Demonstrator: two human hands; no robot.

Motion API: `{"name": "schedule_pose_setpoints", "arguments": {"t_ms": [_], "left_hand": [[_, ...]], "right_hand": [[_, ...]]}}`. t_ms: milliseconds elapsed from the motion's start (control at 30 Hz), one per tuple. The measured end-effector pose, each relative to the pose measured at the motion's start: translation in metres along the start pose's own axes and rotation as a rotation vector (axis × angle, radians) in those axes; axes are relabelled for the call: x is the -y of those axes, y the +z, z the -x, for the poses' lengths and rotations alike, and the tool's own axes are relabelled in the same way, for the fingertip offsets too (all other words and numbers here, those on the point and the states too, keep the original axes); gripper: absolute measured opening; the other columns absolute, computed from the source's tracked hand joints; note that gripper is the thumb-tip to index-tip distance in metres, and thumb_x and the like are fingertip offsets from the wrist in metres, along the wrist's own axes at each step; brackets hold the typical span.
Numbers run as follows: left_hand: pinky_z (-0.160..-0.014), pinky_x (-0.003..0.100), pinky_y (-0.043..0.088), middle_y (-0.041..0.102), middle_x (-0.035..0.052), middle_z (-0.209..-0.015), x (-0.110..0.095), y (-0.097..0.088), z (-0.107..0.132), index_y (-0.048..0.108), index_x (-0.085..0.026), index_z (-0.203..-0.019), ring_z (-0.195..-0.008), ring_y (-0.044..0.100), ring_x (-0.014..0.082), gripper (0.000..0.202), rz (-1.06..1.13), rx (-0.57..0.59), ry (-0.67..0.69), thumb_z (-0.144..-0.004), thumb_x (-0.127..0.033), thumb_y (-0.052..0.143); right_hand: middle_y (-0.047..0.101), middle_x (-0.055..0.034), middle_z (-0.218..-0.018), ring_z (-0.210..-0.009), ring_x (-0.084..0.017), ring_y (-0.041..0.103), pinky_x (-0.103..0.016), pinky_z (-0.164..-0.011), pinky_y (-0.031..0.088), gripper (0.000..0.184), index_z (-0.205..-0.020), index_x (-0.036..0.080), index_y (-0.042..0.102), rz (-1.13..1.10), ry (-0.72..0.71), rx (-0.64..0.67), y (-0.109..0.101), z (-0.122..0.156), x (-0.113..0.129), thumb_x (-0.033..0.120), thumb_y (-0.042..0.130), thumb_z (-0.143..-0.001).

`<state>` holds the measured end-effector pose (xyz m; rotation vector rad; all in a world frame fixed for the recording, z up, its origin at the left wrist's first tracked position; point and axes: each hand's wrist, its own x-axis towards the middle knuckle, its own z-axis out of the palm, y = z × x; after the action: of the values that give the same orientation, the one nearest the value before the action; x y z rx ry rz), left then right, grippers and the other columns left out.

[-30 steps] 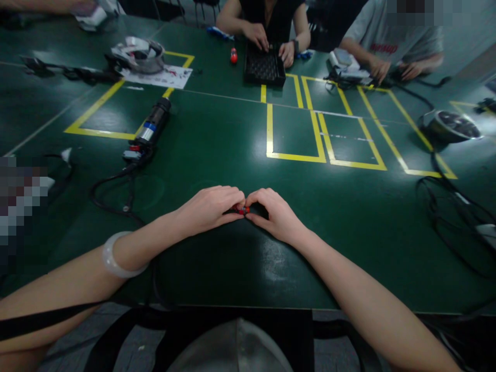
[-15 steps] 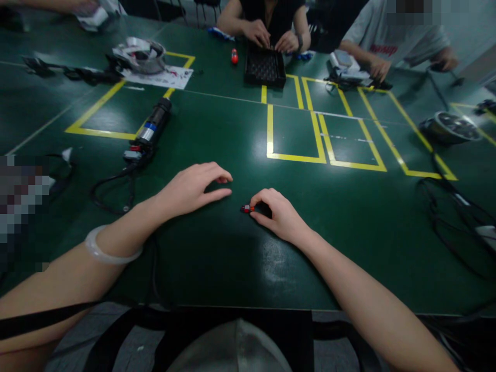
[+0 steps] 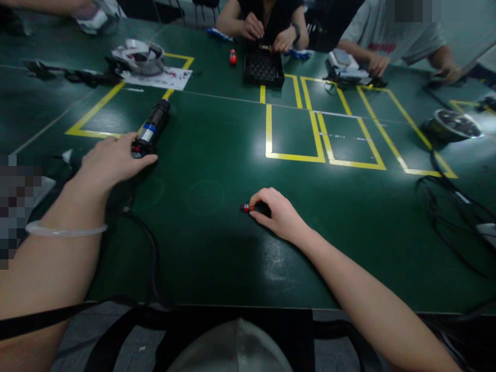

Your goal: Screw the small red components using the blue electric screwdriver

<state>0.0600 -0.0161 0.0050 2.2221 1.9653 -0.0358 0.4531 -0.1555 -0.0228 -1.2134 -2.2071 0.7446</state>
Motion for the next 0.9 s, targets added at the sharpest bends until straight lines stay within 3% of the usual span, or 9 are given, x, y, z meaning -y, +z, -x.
{"name": "schedule_pose_setpoints", "arguments": {"t_ms": [100,267,500,667,800,900], "left_hand": [[-0.089,0.052,0.043,0.047,0.0265,-0.135,-0.016,-0.001,0.001,0.031,-0.008,-0.154,-0.115,0.051,0.0432,0.096,-0.102,-0.02,-0.197,-0.088,-0.077,0.037],[-0.093,0.052,0.047,0.051,0.0262,-0.134,-0.051,0.001,0.011,0.035,-0.006,-0.149,-0.115,0.055,0.0394,0.083,-0.151,-0.041,-0.19,-0.09,-0.063,0.047],[-0.084,0.048,0.05,0.055,0.0258,-0.123,-0.11,0.006,0.04,0.033,-0.008,-0.151,-0.105,0.061,0.0402,0.081,-0.225,-0.033,0.03,-0.093,-0.065,0.039],[-0.082,0.042,0.048,0.057,0.0206,-0.116,-0.156,0.01,0.066,0.019,-0.019,-0.162,-0.099,0.064,0.037,0.079,-0.297,-0.015,0.187,-0.097,-0.06,0.038],[-0.08,0.038,0.047,0.058,0.0164,-0.113,-0.177,0.012,0.084,0.013,-0.03,-0.164,-0.094,0.065,0.0338,0.079,-0.317,0.059,0.298,-0.097,-0.064,0.038],[-0.078,0.036,0.047,0.06,0.0146,-0.111,-0.183,0.015,0.093,0.01,-0.033,-0.164,-0.092,0.066,0.0324,0.085,-0.289,0.096,0.395,-0.094,-0.071,0.038]], "right_hand": [[0.066,-0.0054,-0.097,-0.091,-0.021,0.056,-0.033,-0.081,0.044,0.011,-0.092,0.021,0.058,0.004,-0.001,-0.003,0.0,0.0,-0.001,0.013,0.063,-0.088],[0.066,-0.0057,-0.096,-0.09,-0.022,0.056,-0.034,-0.081,0.044,0.011,-0.091,0.02,0.057,0.003,-0.008,-0.004,0.0,0.0,-0.001,0.012,0.064,-0.087],[0.064,-0.0058,-0.095,-0.09,-0.022,0.056,-0.034,-0.081,0.044,0.012,-0.09,0.021,0.055,-0.009,-0.012,-0.024,0.001,-0.001,-0.001,0.012,0.063,-0.087],[0.063,-0.0059,-0.096,-0.092,-0.022,0.057,-0.035,-0.083,0.045,0.01,-0.09,0.021,0.054,-0.02,-0.043,-0.047,0.001,0.0,-0.001,0.013,0.06,-0.089],[0.064,-0.0071,-0.099,-0.094,-0.022,0.058,-0.037,-0.084,0.046,0.009,-0.095,0.021,0.055,-0.019,-0.082,-0.07,0.001,0.001,0.003,0.013,0.057,-0.091],[0.063,-0.0072,-0.1,-0.096,-0.023,0.059,-0.037,-0.084,0.047,0.009,-0.097,0.022,0.056,-0.004,-0.118,-0.062,0.001,0.003,0.006,0.014,0.056,-0.092]]}}
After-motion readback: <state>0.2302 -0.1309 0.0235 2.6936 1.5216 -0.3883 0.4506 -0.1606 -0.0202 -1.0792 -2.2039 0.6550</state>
